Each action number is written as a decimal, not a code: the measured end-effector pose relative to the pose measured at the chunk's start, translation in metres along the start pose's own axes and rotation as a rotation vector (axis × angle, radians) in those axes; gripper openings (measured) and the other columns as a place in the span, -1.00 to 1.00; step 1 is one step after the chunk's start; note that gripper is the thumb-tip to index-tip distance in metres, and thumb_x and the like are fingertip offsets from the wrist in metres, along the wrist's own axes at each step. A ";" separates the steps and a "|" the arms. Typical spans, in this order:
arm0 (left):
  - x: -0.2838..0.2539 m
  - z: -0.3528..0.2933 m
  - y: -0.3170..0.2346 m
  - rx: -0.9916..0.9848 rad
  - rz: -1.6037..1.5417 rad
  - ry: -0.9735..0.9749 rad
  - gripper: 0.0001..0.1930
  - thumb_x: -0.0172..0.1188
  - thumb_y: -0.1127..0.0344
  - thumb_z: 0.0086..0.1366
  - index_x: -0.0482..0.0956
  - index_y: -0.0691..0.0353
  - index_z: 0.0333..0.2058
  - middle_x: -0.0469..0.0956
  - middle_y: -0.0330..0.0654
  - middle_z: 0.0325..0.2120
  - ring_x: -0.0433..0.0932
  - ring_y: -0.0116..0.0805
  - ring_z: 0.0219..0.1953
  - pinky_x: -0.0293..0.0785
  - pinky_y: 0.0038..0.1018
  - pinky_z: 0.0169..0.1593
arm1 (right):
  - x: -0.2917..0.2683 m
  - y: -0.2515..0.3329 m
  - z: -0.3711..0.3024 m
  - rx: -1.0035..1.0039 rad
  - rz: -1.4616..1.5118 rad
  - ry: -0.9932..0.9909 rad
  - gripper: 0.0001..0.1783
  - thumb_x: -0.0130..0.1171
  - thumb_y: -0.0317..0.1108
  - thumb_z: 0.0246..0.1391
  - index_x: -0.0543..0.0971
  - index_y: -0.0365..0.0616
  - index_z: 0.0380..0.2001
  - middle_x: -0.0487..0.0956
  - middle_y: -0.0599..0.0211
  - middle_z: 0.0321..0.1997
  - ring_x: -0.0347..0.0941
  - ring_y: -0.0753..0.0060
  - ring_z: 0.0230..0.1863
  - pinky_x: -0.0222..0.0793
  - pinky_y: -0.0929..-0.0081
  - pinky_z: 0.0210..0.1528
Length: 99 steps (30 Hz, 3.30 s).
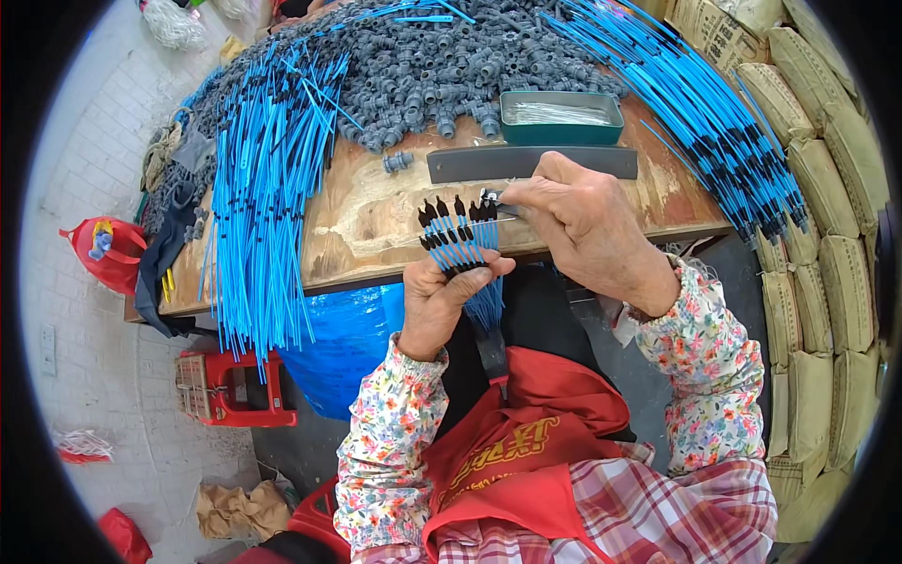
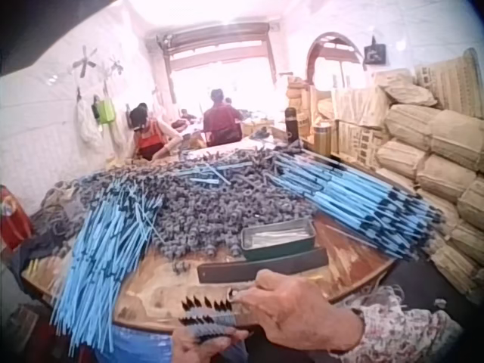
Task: Assembling blue plastic ribs into a central hub using pliers on a factory workbench.
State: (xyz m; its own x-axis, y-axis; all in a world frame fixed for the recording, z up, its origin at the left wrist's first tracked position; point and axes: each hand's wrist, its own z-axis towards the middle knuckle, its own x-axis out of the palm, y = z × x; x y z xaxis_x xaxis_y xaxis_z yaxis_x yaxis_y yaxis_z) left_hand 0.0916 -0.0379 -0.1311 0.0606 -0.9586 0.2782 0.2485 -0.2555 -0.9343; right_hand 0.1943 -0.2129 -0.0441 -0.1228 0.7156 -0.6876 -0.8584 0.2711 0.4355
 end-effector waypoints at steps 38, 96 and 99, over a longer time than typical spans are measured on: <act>0.000 0.000 -0.001 -0.008 0.025 -0.027 -0.79 0.21 0.47 0.21 0.57 0.36 -0.16 0.66 -0.01 -0.33 0.65 -0.23 -0.25 0.55 -0.41 -0.13 | 0.007 -0.016 0.013 -0.103 0.280 0.025 -0.70 0.07 -0.57 -0.12 0.64 -0.09 -0.28 0.41 0.19 -0.52 0.41 0.09 -0.46 0.31 0.27 -0.42; -0.009 -0.004 0.000 -0.006 -0.049 0.031 -0.70 0.15 0.60 0.23 0.50 0.45 -0.04 0.64 -0.02 -0.28 0.64 -0.21 -0.14 0.53 -0.41 0.00 | 0.012 -0.008 0.015 0.060 0.528 0.112 -0.76 0.03 -0.62 -0.03 0.61 -0.28 -0.28 0.51 0.15 -0.51 0.44 0.41 -0.47 0.32 0.48 -0.41; -0.008 -0.005 0.001 0.007 -0.056 0.034 -0.70 0.15 0.60 0.23 0.50 0.45 -0.03 0.64 -0.01 -0.28 0.63 -0.21 -0.14 0.53 -0.40 0.00 | 0.015 -0.010 0.015 0.049 0.617 0.115 -0.77 0.03 -0.62 -0.02 0.60 -0.30 -0.28 0.52 0.20 -0.51 0.44 0.50 -0.48 0.33 0.52 -0.41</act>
State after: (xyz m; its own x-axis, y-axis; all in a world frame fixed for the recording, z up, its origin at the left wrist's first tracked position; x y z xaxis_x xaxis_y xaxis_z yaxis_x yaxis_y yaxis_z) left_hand 0.0870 -0.0309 -0.1356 0.0141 -0.9467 0.3219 0.2570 -0.3077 -0.9161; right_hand 0.2084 -0.1951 -0.0498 -0.6433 0.6770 -0.3575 -0.5885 -0.1385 0.7966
